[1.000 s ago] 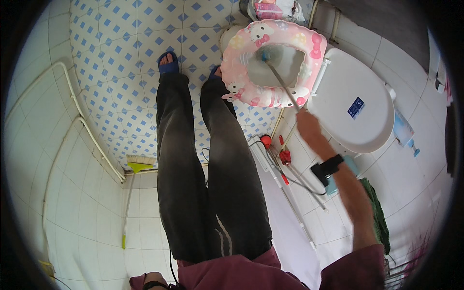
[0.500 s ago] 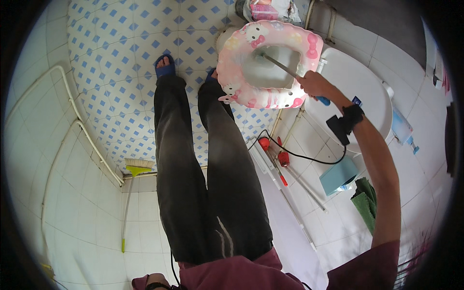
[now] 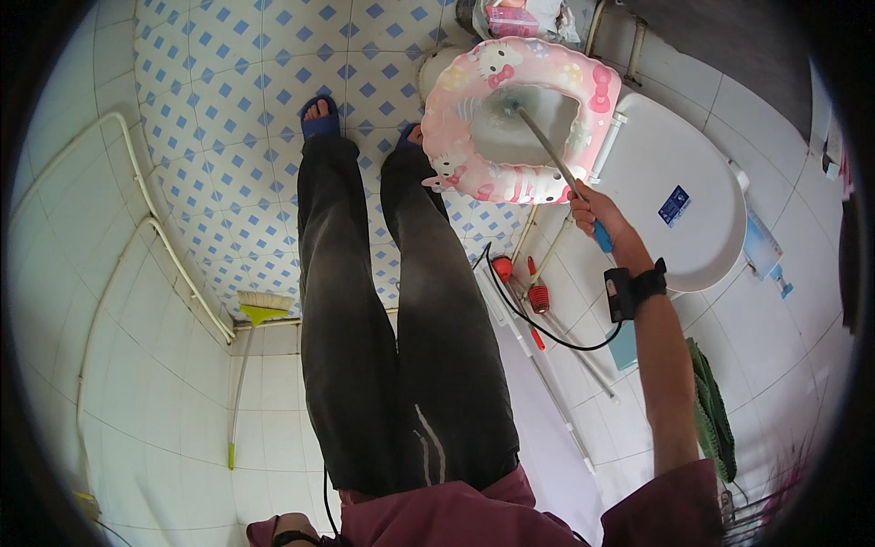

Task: The person scrubs the inside of a toilet bowl with a brush while holding a wipe in their other hand, and then stands back at the bathroom sink.

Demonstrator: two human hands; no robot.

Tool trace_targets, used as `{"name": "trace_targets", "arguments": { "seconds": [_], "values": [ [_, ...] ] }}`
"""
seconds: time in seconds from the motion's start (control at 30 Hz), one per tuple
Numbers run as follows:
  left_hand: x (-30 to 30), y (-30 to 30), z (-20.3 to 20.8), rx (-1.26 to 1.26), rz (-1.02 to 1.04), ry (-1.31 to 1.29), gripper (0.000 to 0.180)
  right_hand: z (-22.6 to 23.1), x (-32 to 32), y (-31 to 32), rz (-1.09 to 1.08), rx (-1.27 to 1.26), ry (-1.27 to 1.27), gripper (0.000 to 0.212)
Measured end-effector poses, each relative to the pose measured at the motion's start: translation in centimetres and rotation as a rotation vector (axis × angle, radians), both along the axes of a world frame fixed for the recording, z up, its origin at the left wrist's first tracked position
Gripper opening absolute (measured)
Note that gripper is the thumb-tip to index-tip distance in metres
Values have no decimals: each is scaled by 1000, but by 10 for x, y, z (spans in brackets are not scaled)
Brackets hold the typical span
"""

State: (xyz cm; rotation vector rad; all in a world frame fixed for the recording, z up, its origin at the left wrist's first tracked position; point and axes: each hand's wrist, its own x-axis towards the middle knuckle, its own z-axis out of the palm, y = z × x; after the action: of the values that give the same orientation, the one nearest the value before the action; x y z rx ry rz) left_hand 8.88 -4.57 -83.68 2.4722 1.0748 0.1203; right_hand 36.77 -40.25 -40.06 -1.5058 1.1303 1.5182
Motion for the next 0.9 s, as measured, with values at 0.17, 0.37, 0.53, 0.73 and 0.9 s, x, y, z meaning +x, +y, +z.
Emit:
{"name": "trace_targets", "arguments": {
  "seconds": [0.17, 0.37, 0.53, 0.73, 0.9],
  "values": [
    [4, -4, -6, 14, -24, -5, 10, 11, -32, -8, -878, 387, 150, 25],
    [4, 2, -9, 41, -54, -3, 10, -5, -84, 11, -1237, 602, 147, 27],
    [7, -13, -17, 43, -64, -5, 11, -7, -66, 36, -179, -24, -36, 31],
    [-4, 0, -25, 75, -61, 10, 11, 11, -63, 44, 1674, -438, -341, 25],
    [-5, -3, -31, 81, -68, 7, 12, 33, -46, 37, 1766, -573, -370, 29]
  ]
}}
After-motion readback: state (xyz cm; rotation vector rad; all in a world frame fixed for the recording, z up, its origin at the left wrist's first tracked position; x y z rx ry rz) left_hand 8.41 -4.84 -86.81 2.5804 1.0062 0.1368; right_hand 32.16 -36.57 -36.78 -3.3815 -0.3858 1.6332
